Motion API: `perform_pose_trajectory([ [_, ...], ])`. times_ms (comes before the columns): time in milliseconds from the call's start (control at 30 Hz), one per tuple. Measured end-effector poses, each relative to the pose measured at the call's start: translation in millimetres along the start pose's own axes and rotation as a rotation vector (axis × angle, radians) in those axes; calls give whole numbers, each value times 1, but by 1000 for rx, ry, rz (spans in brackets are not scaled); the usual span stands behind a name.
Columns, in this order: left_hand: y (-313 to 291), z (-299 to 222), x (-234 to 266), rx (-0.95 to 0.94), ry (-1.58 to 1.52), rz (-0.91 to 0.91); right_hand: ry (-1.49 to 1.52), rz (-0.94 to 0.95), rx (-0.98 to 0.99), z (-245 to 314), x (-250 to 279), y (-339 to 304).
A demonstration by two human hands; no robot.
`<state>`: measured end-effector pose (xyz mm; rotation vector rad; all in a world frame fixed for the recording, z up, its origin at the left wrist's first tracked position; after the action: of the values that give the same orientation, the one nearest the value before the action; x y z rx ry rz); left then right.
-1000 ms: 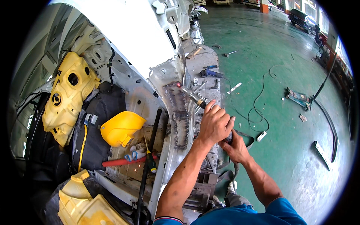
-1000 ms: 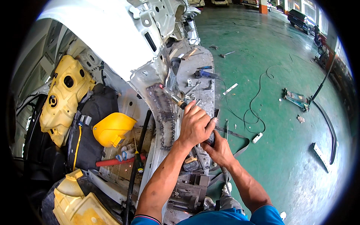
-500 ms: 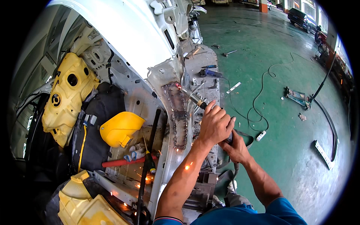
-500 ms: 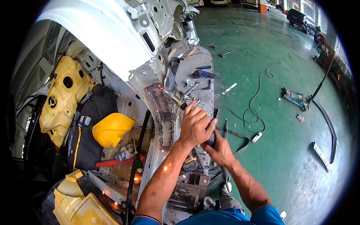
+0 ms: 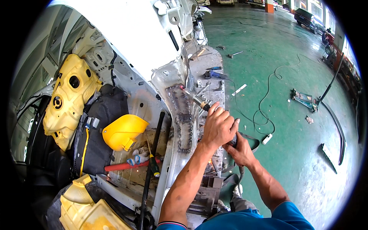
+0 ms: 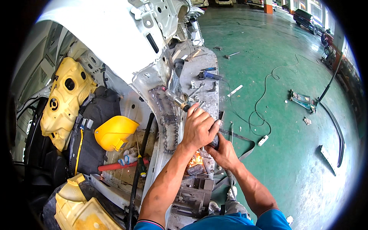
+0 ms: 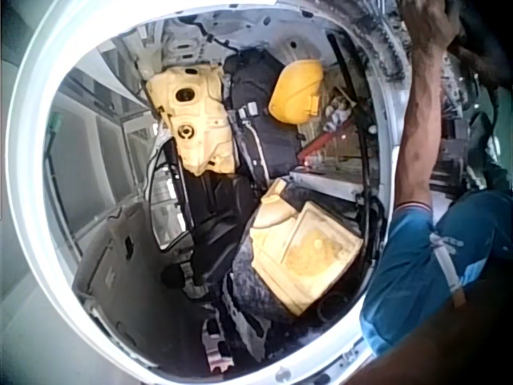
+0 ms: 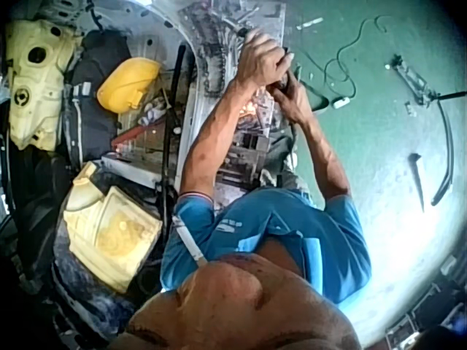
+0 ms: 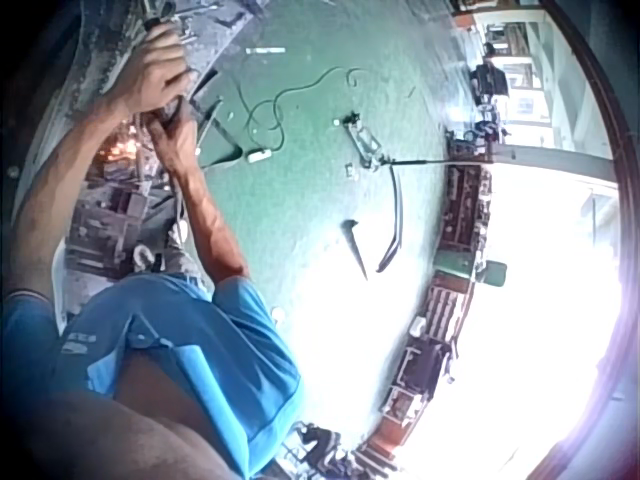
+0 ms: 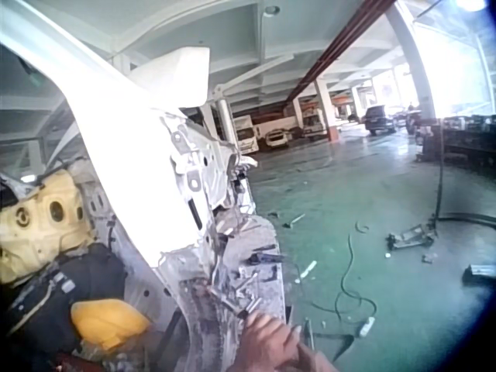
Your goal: The person welds a seam on the inner side of a car door frame using a handheld welding torch. The person repeatedly applies the torch along the seam, producing bright sparks and molten metal, while holding the torch with both hands.
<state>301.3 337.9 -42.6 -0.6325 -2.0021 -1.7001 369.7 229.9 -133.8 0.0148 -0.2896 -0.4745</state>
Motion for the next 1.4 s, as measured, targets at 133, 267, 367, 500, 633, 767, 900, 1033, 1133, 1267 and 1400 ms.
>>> perform_pose_trajectory([
  [133, -1, 1, 0, 3, 11, -10, -48, -16, 14, -4, 1, -3],
  [267, -3, 1, -1, -16, 19, -13, -35, 20, -9, 4, 1, -1],
  [367, -3, -2, -1, -24, 9, -23, -1, 10, -1, 5, 1, -3],
  [500, -3, -4, -2, -8, -10, -13, -6, -12, 8, 0, 1, -4],
  [633, -3, -4, -1, 4, -14, 1, -10, -4, -10, -2, 2, -4],
  [767, -2, -4, 0, 11, -15, 5, -4, 5, -16, 0, 2, -3],
  [900, -2, -3, 0, 12, -15, 8, -31, -6, 3, 2, 1, -3],
  [1033, -2, -2, 0, 16, -18, 7, -21, -9, -1, 4, 1, -3],
  [1133, -1, -2, -1, 16, -21, 8, -9, -11, 6, 1, 1, -2],
  [1267, -1, -3, 0, 14, -8, -14, -65, 4, -49, 1, 3, -3],
  [1400, 0, -4, 0, 2, 5, -10, -32, 9, -8, 3, 2, -3],
])
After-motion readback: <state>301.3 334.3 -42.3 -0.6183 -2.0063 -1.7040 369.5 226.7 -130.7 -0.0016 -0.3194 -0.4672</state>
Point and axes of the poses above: each hand's wrist, its own y-axis towards the middle knuckle, its own x-axis out of the back of the hand, z = x × y, the point moved 5 cm from there along y, towards the middle knuckle, and after that the axes turned 1 degree about -z, right-handed, at the moved point
